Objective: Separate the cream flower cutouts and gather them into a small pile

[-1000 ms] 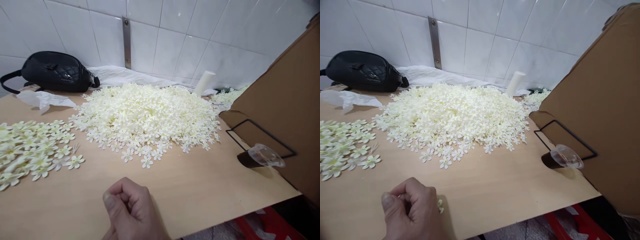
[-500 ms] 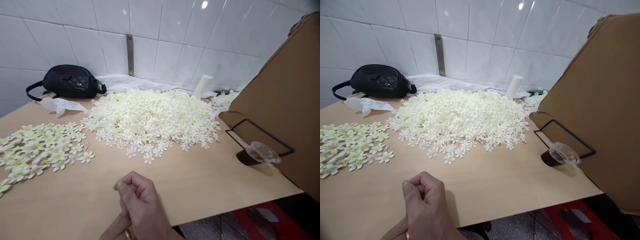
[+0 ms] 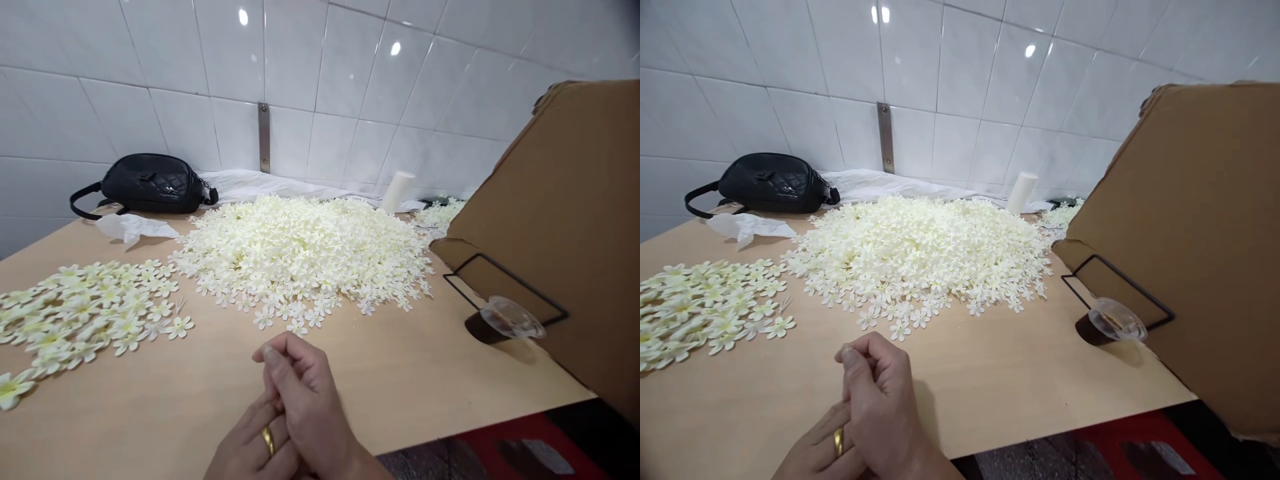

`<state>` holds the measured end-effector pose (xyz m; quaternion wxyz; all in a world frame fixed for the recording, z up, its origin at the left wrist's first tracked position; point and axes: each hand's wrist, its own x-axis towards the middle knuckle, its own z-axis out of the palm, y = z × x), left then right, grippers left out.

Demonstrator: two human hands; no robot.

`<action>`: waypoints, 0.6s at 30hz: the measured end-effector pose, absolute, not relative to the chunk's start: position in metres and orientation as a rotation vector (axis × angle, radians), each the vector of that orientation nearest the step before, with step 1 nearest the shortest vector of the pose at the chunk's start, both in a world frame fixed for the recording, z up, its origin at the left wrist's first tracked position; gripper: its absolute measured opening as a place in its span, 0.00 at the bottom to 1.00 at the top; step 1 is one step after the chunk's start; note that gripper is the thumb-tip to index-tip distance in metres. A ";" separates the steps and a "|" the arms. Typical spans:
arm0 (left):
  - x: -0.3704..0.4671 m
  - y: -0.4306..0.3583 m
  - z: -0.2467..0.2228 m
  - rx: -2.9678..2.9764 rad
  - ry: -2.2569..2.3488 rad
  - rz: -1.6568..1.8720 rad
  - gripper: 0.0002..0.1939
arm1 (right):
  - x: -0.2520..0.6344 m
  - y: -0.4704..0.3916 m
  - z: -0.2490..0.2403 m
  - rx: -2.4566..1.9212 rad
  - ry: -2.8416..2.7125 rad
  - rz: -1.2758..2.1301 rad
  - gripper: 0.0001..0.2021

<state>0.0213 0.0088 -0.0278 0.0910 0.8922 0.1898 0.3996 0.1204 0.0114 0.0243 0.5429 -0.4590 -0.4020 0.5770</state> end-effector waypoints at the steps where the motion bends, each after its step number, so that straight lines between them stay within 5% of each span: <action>1: 0.025 0.009 -0.032 2.662 0.544 1.278 0.09 | 0.123 0.009 0.024 -1.105 -0.983 1.318 0.13; 4: 0.029 0.005 -0.036 2.673 0.507 1.423 0.10 | 0.133 0.003 0.025 -1.127 -1.040 1.202 0.13; 10: 0.005 -0.010 -0.005 2.695 0.696 0.983 0.10 | 0.163 0.003 0.021 -1.021 -0.878 1.057 0.09; 18: 0.001 -0.020 -0.009 2.695 0.728 1.023 0.13 | 0.170 0.000 0.011 -0.958 -0.694 1.228 0.07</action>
